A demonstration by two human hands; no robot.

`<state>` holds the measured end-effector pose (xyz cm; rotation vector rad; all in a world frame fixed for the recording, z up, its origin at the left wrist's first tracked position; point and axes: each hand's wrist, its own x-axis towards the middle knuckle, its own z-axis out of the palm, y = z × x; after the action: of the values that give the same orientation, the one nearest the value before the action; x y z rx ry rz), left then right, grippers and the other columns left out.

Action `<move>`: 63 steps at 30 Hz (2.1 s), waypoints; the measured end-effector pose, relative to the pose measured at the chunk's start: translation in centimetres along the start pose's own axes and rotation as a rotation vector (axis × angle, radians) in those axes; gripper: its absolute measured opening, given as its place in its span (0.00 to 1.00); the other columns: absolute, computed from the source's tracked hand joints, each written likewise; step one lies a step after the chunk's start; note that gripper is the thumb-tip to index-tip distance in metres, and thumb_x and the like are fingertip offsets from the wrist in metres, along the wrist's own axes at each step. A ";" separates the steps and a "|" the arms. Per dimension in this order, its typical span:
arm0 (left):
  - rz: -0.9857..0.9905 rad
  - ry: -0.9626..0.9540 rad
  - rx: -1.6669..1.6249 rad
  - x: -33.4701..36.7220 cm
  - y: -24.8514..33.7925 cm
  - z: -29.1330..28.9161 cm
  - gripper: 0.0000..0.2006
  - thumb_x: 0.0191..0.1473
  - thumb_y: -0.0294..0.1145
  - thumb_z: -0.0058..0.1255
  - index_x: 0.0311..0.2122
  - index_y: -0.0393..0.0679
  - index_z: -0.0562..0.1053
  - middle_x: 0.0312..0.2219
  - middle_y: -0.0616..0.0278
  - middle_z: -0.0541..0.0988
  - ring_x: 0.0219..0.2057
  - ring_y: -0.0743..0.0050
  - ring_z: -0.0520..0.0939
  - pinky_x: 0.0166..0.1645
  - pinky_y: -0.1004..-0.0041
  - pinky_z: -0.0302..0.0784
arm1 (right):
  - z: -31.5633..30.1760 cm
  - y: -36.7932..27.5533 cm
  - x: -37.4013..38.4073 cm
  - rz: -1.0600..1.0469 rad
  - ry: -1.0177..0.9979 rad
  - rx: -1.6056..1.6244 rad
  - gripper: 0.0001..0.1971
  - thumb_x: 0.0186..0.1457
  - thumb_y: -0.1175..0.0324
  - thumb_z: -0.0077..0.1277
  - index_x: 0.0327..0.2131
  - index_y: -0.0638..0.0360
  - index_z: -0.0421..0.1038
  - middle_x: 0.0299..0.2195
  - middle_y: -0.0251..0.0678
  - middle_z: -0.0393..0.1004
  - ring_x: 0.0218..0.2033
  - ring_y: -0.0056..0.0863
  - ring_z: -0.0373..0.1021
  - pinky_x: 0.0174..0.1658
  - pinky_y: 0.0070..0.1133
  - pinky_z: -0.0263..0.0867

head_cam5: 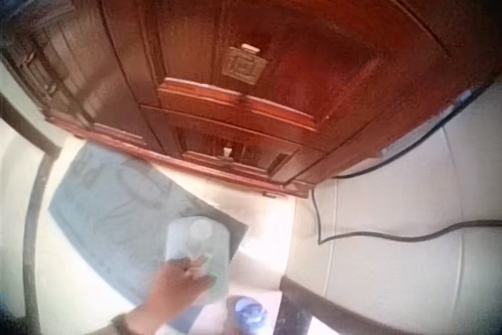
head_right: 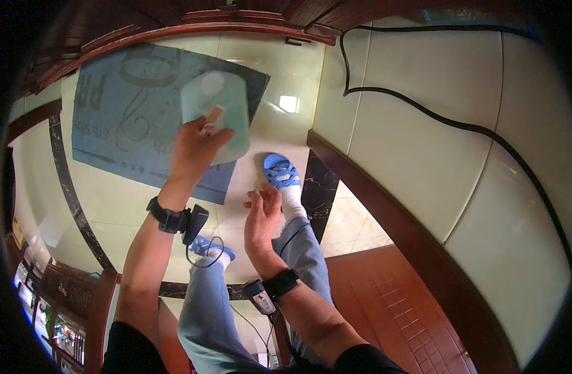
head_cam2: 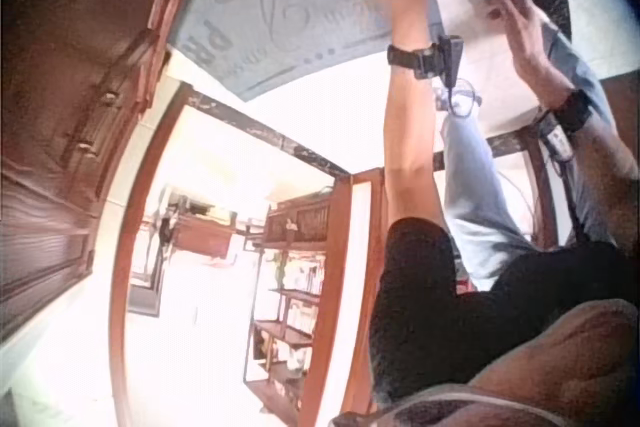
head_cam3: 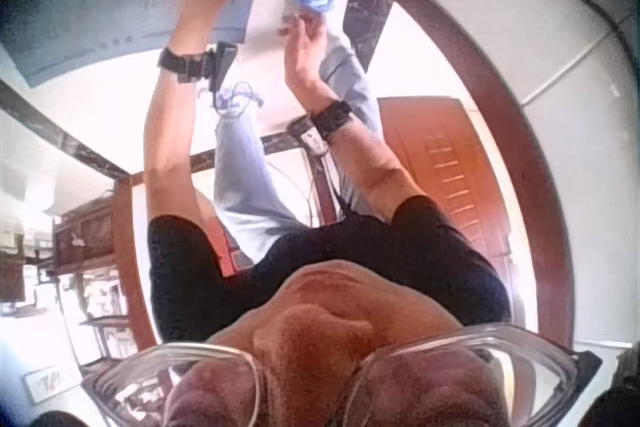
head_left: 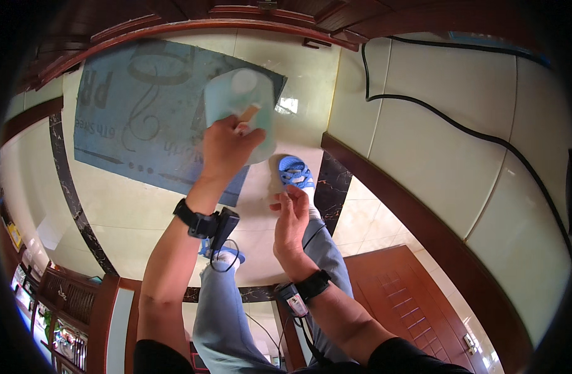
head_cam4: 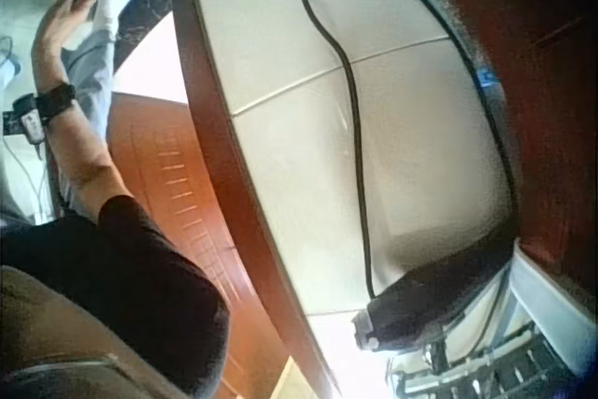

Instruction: The person cleans a bathroom sink and surrounding surfaces using a cloth and cleaning agents. They wipe the sink basin, faucet, and countertop, then rinse the cloth under running water and continue wiping the sink area.

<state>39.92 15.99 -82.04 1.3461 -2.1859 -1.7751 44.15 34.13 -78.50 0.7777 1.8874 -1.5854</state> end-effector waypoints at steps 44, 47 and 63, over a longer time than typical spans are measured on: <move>-0.687 0.568 -0.592 -48.8 7.2 -37.4 0.12 0.68 0.44 0.45 0.45 0.49 0.73 0.27 0.72 0.70 0.27 0.82 0.73 0.38 0.72 0.79 | -8.4 -8.2 -21.0 -0.446 -1.269 -0.924 0.15 0.59 0.64 0.55 0.47 0.57 0.70 0.34 0.35 0.78 0.31 0.33 0.76 0.37 0.28 0.71; -0.568 0.334 -0.919 -49.6 9.6 -32.3 0.12 0.67 0.38 0.46 0.48 0.41 0.71 0.27 0.69 0.71 0.32 0.76 0.78 0.47 0.61 0.80 | -10.4 -15.7 -26.1 -0.465 -1.352 -0.992 0.16 0.60 0.59 0.55 0.47 0.56 0.70 0.35 0.35 0.77 0.32 0.31 0.76 0.37 0.28 0.71; 0.373 -0.366 -0.578 -46.7 36.0 -23.2 0.27 0.71 0.38 0.34 0.70 0.40 0.50 0.66 0.56 0.64 0.60 0.73 0.69 0.63 0.74 0.62 | -12.8 -30.5 -45.9 0.006 -1.051 0.155 0.18 0.68 0.63 0.47 0.57 0.61 0.67 0.49 0.33 0.73 0.50 0.25 0.72 0.53 0.27 0.71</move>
<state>59.56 25.78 -22.61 0.4918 -1.6688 -2.3478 52.57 38.78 -22.73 -0.0555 0.9936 -1.6541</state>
